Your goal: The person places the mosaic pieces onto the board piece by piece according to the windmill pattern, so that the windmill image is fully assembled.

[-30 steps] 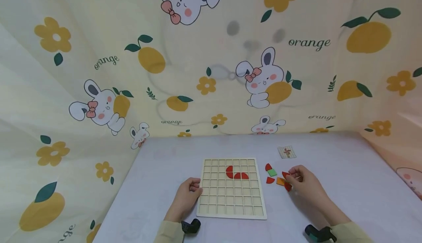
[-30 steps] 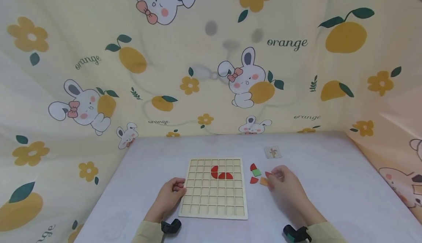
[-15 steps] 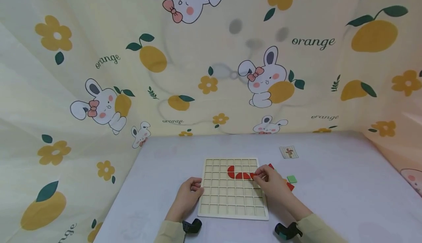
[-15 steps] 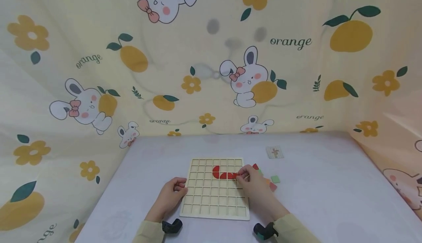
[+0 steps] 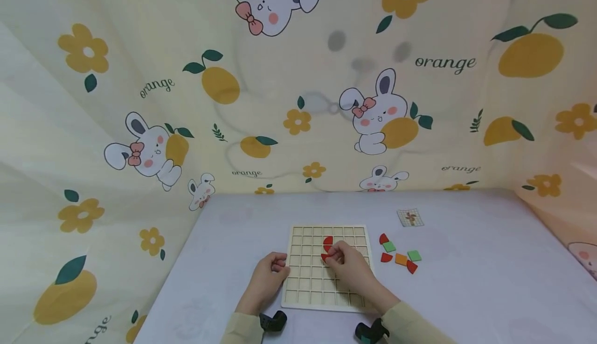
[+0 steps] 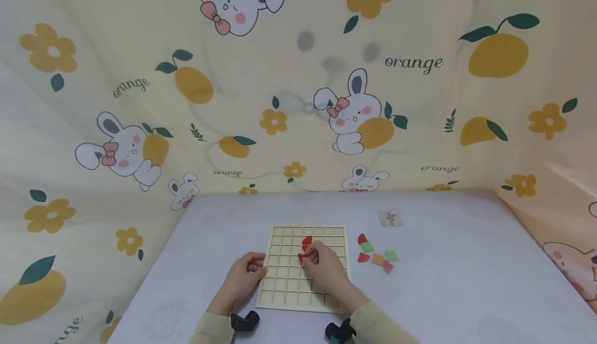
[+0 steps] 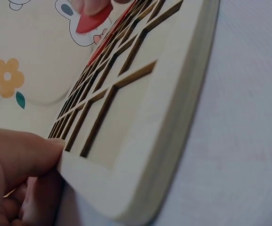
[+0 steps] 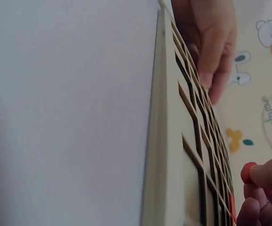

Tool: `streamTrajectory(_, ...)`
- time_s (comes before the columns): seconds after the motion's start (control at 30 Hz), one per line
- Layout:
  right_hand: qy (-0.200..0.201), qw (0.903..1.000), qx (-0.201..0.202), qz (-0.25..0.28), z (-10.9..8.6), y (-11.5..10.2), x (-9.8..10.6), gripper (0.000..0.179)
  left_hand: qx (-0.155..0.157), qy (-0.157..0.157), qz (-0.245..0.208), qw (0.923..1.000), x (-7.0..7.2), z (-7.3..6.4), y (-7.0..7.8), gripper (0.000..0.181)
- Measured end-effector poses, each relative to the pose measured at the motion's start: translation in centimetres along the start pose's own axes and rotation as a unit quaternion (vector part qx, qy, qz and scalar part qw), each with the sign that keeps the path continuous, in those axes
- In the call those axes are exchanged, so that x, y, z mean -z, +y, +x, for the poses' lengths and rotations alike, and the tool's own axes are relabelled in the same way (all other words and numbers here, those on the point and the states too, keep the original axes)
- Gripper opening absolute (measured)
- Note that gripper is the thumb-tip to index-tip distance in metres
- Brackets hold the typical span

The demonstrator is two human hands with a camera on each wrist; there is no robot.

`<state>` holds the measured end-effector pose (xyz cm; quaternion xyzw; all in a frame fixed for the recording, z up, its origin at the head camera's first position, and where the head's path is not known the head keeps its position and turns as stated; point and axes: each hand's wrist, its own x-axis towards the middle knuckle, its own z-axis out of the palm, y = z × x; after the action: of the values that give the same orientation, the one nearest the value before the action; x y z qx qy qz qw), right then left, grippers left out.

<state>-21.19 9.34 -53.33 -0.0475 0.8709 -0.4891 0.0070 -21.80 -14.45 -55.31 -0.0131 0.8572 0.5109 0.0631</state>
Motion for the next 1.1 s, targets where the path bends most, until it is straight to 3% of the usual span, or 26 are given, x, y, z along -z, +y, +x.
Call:
streamTrajectory(0.13,0.001,0.9999,0.004,0.011,0.1,-0.4,-1.0,0.012,-0.002,0.003,0.002,1.0,-0.1,-0.1,0.0,0.03)
streamTrajectory(0.27,0.004,0.9997,-0.018,0.013,0.2,-0.4,-1.7,0.013,-0.001,0.004,0.003,1.0,0.0,-0.1,0.0,0.031)
streamTrajectory(0.7,0.034,0.9944,-0.045,-0.09,0.2,-0.3,-3.4,0.017,0.003,0.007,0.014,0.9999,-0.3,0.1,-0.1,0.03)
streamTrajectory(1.1,0.032,0.9936,-0.039,-0.101,0.2,-0.5,-3.3,0.016,-0.009,0.002,0.012,0.9999,-0.2,0.0,0.0,0.03)
